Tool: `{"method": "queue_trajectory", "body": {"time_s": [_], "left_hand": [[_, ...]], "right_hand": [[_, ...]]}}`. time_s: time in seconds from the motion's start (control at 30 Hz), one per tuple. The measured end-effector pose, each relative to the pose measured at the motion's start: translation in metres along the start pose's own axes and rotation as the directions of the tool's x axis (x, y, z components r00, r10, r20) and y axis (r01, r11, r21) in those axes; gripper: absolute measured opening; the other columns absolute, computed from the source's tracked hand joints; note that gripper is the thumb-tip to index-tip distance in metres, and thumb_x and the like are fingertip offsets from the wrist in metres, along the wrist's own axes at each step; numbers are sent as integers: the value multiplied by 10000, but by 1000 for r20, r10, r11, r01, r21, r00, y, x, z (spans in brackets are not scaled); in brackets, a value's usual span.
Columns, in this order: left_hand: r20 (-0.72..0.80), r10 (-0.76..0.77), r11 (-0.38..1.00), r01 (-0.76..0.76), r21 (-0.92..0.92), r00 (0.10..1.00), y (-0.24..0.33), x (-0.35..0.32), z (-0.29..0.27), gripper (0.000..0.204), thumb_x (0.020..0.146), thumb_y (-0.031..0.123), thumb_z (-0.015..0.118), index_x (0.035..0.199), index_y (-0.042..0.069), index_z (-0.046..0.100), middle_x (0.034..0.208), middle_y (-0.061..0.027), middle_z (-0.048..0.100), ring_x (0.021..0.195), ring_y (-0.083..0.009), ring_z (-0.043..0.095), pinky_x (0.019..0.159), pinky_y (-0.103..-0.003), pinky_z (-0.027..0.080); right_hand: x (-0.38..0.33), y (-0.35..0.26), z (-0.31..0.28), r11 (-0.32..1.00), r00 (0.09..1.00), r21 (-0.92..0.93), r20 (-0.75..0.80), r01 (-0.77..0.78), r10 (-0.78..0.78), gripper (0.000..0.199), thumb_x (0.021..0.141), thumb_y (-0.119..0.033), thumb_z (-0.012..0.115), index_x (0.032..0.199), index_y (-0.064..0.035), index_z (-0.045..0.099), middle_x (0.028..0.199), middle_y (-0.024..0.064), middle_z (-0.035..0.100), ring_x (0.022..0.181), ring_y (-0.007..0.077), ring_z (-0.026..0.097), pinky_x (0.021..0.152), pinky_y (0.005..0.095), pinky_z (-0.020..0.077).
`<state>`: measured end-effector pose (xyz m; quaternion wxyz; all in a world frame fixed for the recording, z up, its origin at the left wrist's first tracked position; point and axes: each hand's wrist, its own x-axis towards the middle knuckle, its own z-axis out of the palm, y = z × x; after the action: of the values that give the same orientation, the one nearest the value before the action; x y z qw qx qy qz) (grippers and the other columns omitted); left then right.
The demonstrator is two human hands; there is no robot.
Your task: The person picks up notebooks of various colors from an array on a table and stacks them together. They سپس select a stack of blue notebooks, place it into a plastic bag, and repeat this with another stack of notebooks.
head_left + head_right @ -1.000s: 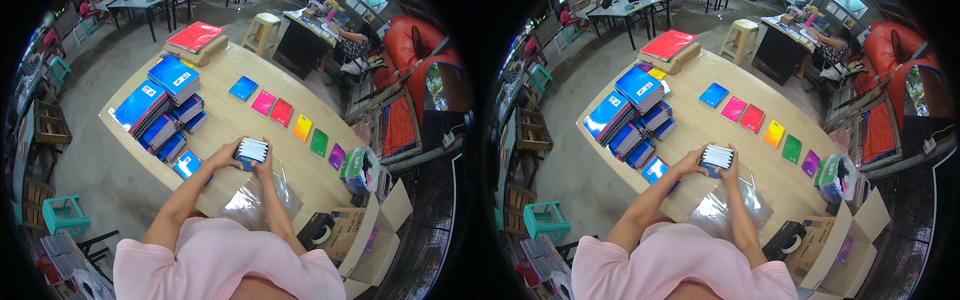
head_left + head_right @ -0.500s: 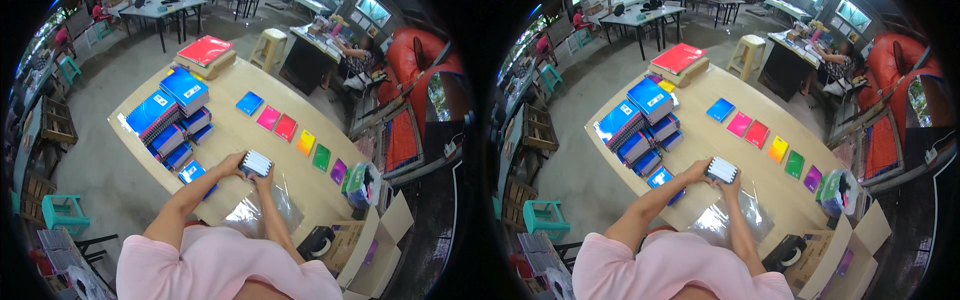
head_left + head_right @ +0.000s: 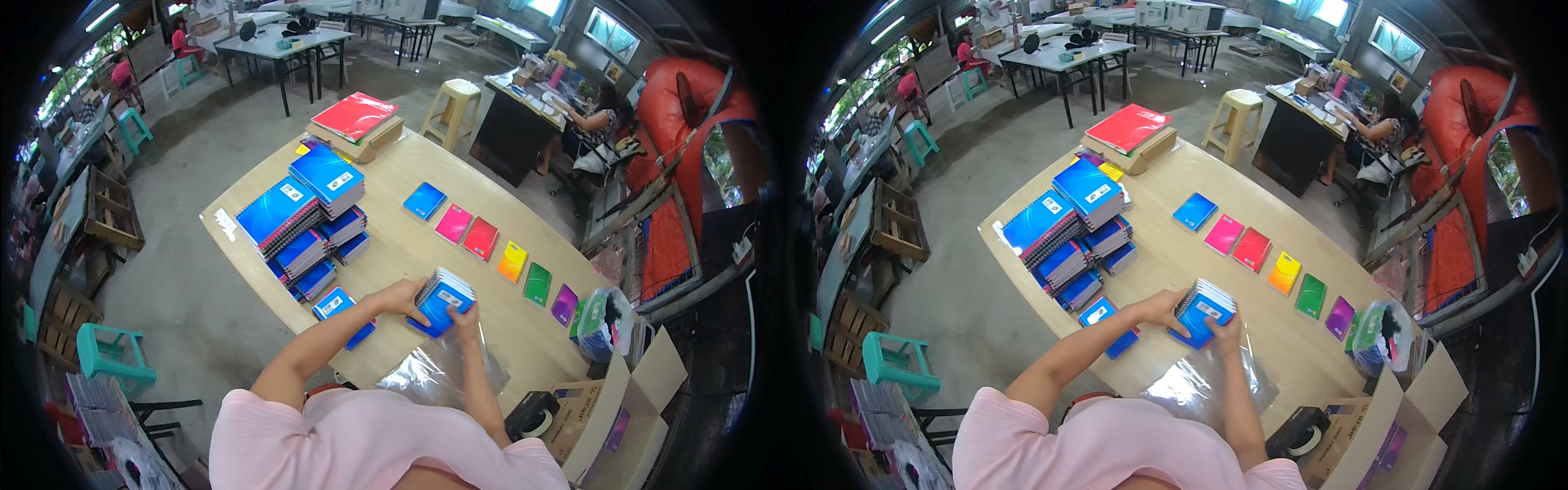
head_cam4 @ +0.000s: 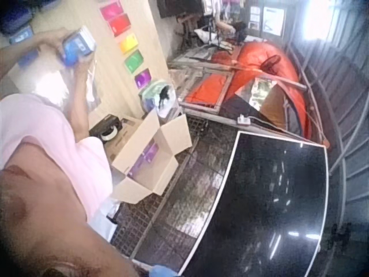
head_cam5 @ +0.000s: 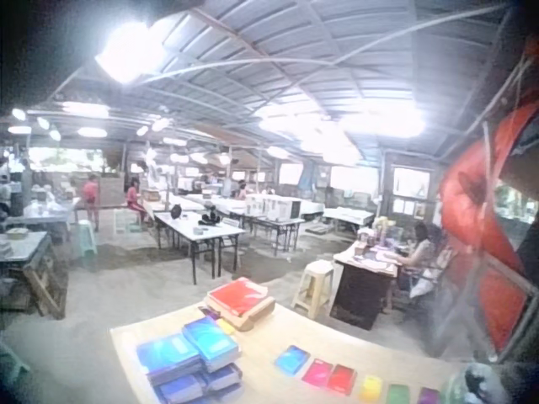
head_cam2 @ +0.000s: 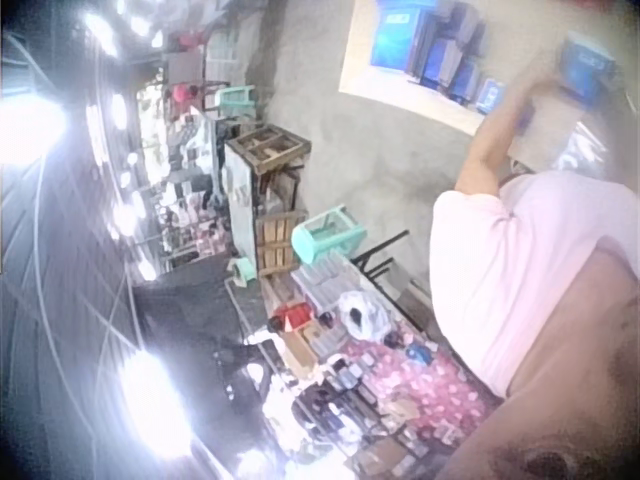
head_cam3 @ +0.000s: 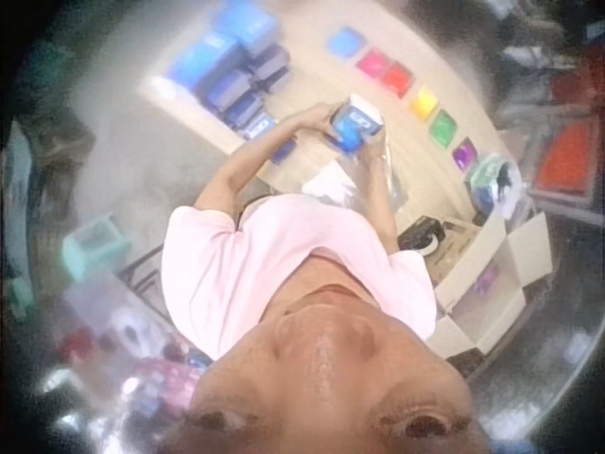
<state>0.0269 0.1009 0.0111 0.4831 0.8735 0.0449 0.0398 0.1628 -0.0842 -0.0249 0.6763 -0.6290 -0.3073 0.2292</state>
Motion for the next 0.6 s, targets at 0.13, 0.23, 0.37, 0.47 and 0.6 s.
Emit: {"method": "queue_trajectory", "body": {"time_s": [0.13, 0.23, 0.37, 0.47, 0.6], "left_hand": [[312, -46, 997, 65, -50, 949, 65, -26, -14, 922, 574, 453, 861, 1295, 23, 479, 1112, -203, 648, 1021, -303, 633, 916, -359, 476], [409, -60, 996, 81, -34, 911, 69, -52, -16, 915, 588, 451, 855, 1301, 20, 479, 1132, -192, 641, 1035, -291, 626, 930, -351, 468], [211, -209, 909, 269, -318, 955, 67, -81, -20, 814, 682, 421, 810, 1311, 25, 479, 1180, -141, 606, 1109, -276, 577, 950, -379, 457], [2, -435, 568, 276, -775, 900, 69, -122, 13, 625, 785, 394, 743, 1265, 61, 522, 1126, -73, 583, 1076, -202, 557, 927, -353, 458], [-246, -619, 325, -41, -945, 746, 71, -163, 30, 496, 841, 382, 694, 1208, 80, 553, 1059, -40, 567, 1050, -151, 532, 913, -346, 446]], "right_hand": [[-1, -75, -34, 973, 882, -93, 412, -211, 230, 734, 705, -365, 814, 1259, 11, 513, 1141, 131, 614, 1039, 214, 599, 894, 346, 488], [-15, -123, 0, 779, 773, -626, 504, 22, 384, 648, 711, -321, 808, 1209, 11, 562, 1091, 123, 636, 987, 192, 612, 874, 338, 499], [-17, -103, -8, 881, 787, -423, 460, -212, 411, 536, 764, -309, 779, 1150, 17, 601, 1021, 105, 659, 894, 166, 641, 783, 335, 532], [-8, -96, -5, 889, 813, -6, 402, -459, 422, 473, 801, -283, 759, 1136, 12, 603, 1010, 92, 661, 852, 157, 645, 766, 314, 540], [5, -96, 59, 840, 758, 40, 456, -541, 467, 446, 835, -274, 734, 1132, 31, 600, 981, 99, 671, 826, 167, 655, 755, 315, 552]]}}
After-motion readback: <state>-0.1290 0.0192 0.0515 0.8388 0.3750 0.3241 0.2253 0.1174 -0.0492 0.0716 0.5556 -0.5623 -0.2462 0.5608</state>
